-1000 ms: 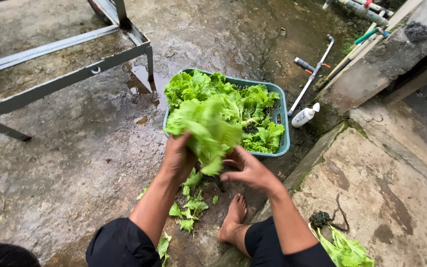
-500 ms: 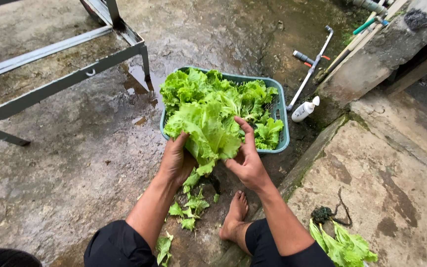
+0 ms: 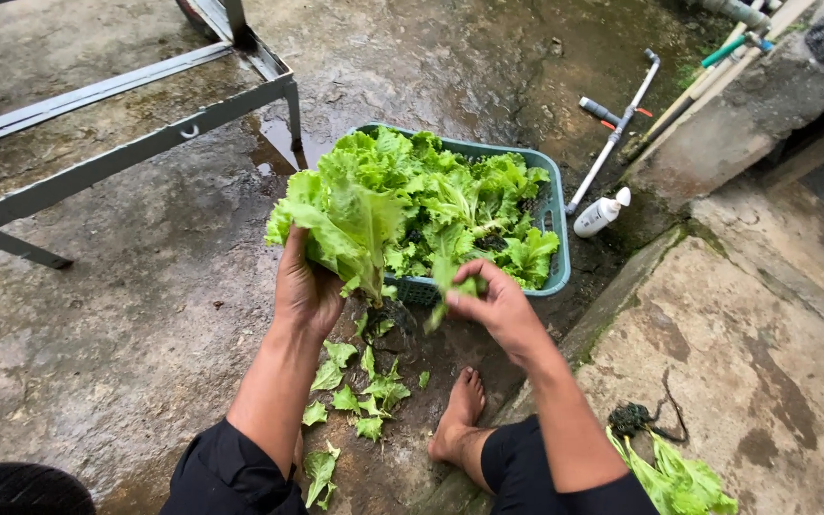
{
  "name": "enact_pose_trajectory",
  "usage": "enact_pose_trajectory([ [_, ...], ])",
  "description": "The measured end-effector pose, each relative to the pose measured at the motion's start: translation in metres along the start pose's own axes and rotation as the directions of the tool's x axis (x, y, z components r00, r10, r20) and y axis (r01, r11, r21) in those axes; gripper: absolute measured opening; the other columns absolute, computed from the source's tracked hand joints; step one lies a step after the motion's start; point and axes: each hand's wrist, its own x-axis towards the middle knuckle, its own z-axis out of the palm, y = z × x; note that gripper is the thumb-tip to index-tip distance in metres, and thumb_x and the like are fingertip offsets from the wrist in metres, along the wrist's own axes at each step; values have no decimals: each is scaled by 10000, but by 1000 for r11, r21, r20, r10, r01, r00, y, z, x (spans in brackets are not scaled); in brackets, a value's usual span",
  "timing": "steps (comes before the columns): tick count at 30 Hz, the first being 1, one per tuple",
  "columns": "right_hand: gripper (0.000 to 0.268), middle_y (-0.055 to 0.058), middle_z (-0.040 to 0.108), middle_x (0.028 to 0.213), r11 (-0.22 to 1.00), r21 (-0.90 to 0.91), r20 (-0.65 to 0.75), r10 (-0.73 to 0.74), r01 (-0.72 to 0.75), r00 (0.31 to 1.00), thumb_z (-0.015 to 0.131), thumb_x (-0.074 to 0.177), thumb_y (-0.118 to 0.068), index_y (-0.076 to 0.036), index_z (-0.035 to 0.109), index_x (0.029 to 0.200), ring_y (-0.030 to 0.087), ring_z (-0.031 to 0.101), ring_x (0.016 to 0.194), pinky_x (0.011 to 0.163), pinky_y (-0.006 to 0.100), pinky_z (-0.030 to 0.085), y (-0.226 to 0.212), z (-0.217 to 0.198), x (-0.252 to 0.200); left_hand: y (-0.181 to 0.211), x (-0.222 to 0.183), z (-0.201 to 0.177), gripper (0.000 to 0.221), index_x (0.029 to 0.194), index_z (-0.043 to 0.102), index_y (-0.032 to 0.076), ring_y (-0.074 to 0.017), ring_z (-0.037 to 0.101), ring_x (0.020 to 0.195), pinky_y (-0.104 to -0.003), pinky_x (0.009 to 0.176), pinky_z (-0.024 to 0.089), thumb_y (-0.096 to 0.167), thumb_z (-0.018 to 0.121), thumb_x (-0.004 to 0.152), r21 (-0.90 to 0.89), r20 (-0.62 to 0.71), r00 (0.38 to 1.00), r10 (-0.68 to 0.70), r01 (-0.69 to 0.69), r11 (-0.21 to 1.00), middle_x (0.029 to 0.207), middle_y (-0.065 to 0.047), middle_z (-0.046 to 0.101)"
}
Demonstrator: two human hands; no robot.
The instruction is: The person picks bunches of green lettuce from a plastic basket, places a bunch into a clear plastic bag, and then continues to sort and pick through the remaining lettuce in the basket by hand while sitting on the ground.
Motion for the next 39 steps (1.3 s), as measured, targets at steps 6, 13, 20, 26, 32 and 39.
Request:
enact_pose_trajectory([
  [6, 697, 304, 728, 1681, 625, -753, 198, -80, 204, 977, 1119, 943, -369, -237, 849, 1572, 565, 793, 1481, 1156, 683, 687, -32, 33, -11, -10, -9, 2, 953, 1831, 485, -16, -470, 646, 1670, -764, 1406, 500, 428, 925, 1111, 205, -12, 998, 67, -63, 977, 1911, -391, 490],
  [13, 434, 32, 825, 1209, 411, -690, 436, -421, 595, 796, 980, 1093, -278, -290, 873, 1513, 236, 910, 905, 852, 439, 768, -13, 71, -18, -41, -17, 0, 960, 1793, 432, 20, -418, 652, 1594, -726, 1389, 503, 295, 1004, 1073, 290, -118, 983, 141, -102, 952, 1739, -272, 579],
  [20, 138, 187, 852, 934, 613, -658, 491, -91, 437, 866, 948, 1030, -98, -135, 906, 1156, 371, 838, 860, 853, 549, 666, -13, 4, -5, -33, 8, -25, 979, 1757, 420, 19, -401, 693, 1500, -710, 1370, 524, 316, 1049, 1068, 223, -178, 953, 245, -203, 953, 1672, -285, 614],
  [26, 792, 431, 811, 1418, 492, -864, 341, 412, 109, 845, 1037, 1042, -445, -86, 809, 1710, 565, 887, 1226, 1026, 676, 739, -63, 23, -21, -39, 15, -48, 998, 1746, 407, 6, -429, 661, 1539, -718, 1398, 480, 356, 1053, 1072, 276, -157, 970, 188, -140, 951, 1698, -308, 605],
  [32, 1081, 259, 826, 1656, 634, -772, 151, 263, -53, 953, 1044, 911, -716, -106, 730, 1746, 496, 796, 1533, 1328, 653, 604, -17, 65, -4, -95, 1, -40, 1021, 1833, 454, 81, -625, 751, 1414, -928, 601, 711, 155, 1059, 1013, 570, 110, 994, -16, -50, 820, 1656, -334, 623],
  [39, 796, 273, 853, 1590, 937, -322, 110, 176, -132, 978, 942, 1045, -503, -63, 752, 1680, 445, 854, 1403, 1248, 600, 682, 10, 19, -6, -56, -64, 40, 2095, 2007, -199, 206, -653, 250, 1822, -890, 1463, 122, 531, 1300, 579, 830, 556, 805, -209, -549, 94, 1967, -515, 244],
])
